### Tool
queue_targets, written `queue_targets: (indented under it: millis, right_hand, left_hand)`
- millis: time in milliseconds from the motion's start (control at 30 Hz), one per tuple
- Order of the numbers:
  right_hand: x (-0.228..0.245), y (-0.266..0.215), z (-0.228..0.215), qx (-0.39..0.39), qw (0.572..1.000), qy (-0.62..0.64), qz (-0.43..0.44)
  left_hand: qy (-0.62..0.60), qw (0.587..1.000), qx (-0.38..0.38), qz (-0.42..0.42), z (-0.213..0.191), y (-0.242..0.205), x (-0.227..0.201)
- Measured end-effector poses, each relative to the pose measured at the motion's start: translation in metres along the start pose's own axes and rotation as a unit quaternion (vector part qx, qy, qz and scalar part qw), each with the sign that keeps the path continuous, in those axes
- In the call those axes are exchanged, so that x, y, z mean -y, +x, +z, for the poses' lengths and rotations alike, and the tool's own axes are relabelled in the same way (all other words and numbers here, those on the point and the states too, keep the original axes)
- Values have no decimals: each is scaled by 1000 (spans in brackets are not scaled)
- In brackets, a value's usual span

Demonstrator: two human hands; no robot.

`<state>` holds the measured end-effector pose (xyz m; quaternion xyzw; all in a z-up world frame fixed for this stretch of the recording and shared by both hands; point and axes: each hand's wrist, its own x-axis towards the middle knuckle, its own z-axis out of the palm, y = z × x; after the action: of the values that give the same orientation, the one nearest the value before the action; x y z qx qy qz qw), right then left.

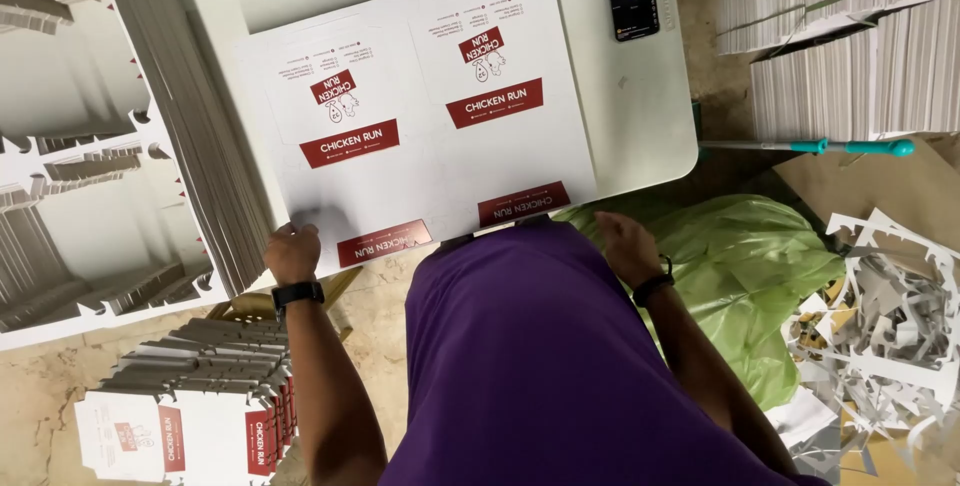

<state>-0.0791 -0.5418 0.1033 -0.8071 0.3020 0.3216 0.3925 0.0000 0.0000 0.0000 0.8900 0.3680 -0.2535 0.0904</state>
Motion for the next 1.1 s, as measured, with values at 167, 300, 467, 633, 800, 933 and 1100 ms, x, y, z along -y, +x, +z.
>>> queue_targets:
  millis: [167,300,467,633,800,933,1100]
  right_hand:
    - [14,-20,0,-16,999,-17,-23]
    - [8,-16,-7,-17,999,12,-29]
    - [28,-34,-25,-15,999,18,-47]
    - [33,-40,-33,-23,997,-8,-71]
    - [33,-41,-35,-12,996,4,-84]
    - [27,-39,-35,-6,996,12,-86]
    - [25,-39,-38,-5,995,2,-99]
  left_hand:
    - [-39,999,-13,-11,10,17,8]
    - [-54,998,-30,-8,5,3,3]
    - [-98,995,-5,29,-18,-25,-2]
    - [-147,988,15,45,-23,-41,-6]
    - [-115,992,-3,43,0,-27,-3]
    - [-125,991,0,48,-1,-36,-10]
    - [-163,985,-21,48,-3,-46,-13]
